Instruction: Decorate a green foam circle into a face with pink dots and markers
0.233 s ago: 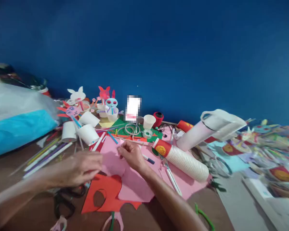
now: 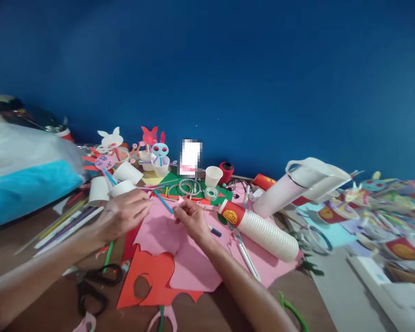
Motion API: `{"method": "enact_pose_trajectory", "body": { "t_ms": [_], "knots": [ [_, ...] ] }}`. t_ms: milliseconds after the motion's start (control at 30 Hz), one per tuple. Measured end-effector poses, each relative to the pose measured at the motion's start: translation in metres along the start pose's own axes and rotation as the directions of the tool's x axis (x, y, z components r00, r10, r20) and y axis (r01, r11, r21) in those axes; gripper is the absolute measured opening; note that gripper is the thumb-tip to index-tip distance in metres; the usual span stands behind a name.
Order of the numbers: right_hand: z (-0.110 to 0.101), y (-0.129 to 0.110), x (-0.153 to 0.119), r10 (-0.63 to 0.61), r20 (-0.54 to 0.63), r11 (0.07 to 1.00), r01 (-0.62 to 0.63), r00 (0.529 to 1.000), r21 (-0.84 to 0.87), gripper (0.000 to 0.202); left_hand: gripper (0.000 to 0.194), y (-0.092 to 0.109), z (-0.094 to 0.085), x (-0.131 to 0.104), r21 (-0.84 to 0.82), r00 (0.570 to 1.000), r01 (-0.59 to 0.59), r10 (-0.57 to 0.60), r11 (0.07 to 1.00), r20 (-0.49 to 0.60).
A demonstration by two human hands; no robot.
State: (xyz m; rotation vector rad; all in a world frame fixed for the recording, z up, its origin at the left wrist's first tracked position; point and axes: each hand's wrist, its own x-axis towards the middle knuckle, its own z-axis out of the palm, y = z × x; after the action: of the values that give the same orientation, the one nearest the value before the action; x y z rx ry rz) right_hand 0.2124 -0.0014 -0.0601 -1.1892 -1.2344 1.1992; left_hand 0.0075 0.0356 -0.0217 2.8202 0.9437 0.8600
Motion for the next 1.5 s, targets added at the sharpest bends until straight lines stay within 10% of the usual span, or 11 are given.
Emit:
{"method": "enact_pose_trajectory", "body": {
  "t_ms": [167,333,467,567,933,1500],
  "knots": [
    [0.001,0.005,0.002,-0.001,0.009,1.000,0.001,1.000,0.015,0.017,0.024,0.009,0.039,-0.014,0.174,0.941,-0.057,-0.005,0.983,0.337],
    [0.005,0.005,0.001,0.029,0.044,1.000,-0.029,0.999,0.011,0.018,0.021,0.010,0.033,-0.016,-0.228,0.922,0.205,-0.109,0.952,0.371],
    [0.007,0.005,-0.001,0.040,0.076,0.999,-0.042,0.996,0.023,0.018,0.025,0.018,0.022,-0.006,-0.623,0.794,0.607,-0.412,0.493,0.447],
    [0.009,0.005,-0.003,0.031,0.101,0.999,-0.033,0.994,0.018,0.017,0.025,0.026,0.021,-0.002,-0.713,0.699,0.678,-0.453,0.176,0.553],
    [0.009,0.003,-0.006,0.020,0.205,0.995,-0.039,0.978,0.089,0.037,0.014,0.029,0.034,-0.006,-0.759,0.555,0.621,-0.574,-0.196,0.602],
    [0.009,-0.006,-0.008,0.099,0.245,0.995,-0.088,0.964,-0.054,0.010,0.018,0.031,0.031,-0.006,-0.777,0.633,0.558,-0.455,-0.292,0.626]
  ]
}}
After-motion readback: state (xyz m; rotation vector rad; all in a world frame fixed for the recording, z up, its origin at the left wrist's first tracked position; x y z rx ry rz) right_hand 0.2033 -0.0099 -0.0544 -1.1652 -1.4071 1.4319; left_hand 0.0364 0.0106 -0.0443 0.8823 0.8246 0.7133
